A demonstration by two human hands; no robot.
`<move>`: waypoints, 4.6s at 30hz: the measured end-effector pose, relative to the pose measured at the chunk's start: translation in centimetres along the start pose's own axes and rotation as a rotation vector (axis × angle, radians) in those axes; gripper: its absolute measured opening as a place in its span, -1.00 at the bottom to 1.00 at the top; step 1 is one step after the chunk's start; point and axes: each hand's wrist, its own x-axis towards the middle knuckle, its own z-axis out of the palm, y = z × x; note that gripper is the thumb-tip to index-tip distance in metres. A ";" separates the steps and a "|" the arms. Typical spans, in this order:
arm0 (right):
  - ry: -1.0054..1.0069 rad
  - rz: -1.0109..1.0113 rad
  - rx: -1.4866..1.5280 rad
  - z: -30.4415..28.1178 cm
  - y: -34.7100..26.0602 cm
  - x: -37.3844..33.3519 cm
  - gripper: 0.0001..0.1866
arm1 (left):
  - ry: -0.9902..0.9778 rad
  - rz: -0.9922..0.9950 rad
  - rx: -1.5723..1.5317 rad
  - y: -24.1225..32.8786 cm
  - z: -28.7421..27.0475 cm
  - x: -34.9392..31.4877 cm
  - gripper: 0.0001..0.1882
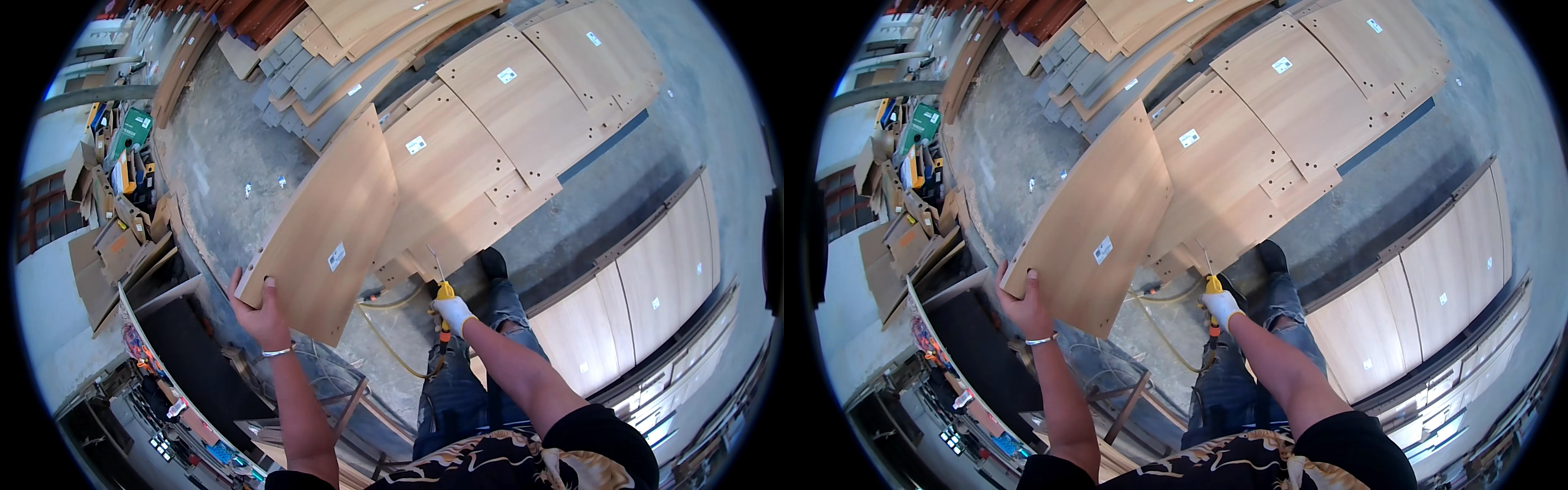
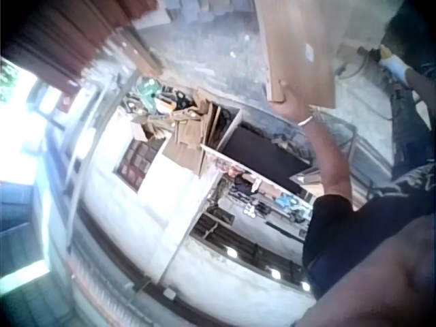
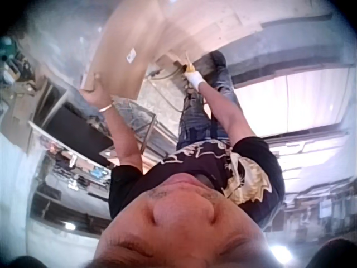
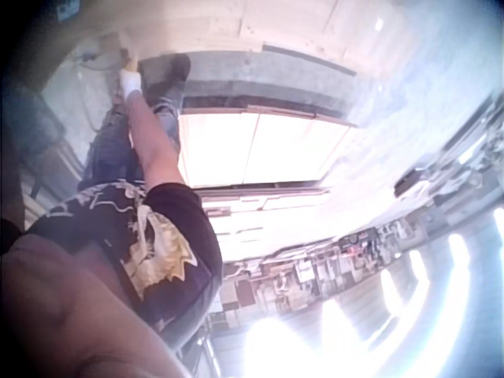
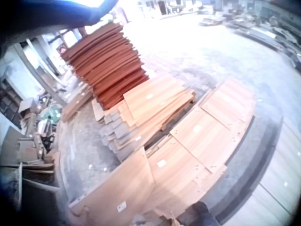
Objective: The person repeatedly picks up flat wooden panels from a stack, sprays their surfaces with a handheld spray gun, and places them onto a separate stack. The person handles the panels one at a time throughout the clip.
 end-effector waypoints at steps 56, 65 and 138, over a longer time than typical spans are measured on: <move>0.032 0.027 0.124 -2.2 0.3 1.9 -0.81 | -0.509 -0.214 0.163 -5.6 8.3 4.1 -0.75; 0.019 0.062 -0.018 -1.4 -1.1 1.9 -0.82 | -0.390 -0.201 0.059 -8.3 10.7 1.3 -0.77; -0.148 -0.572 0.192 3.6 -20.3 -14.9 -0.78 | -0.473 -0.365 -0.099 -11.1 10.1 -0.5 -0.73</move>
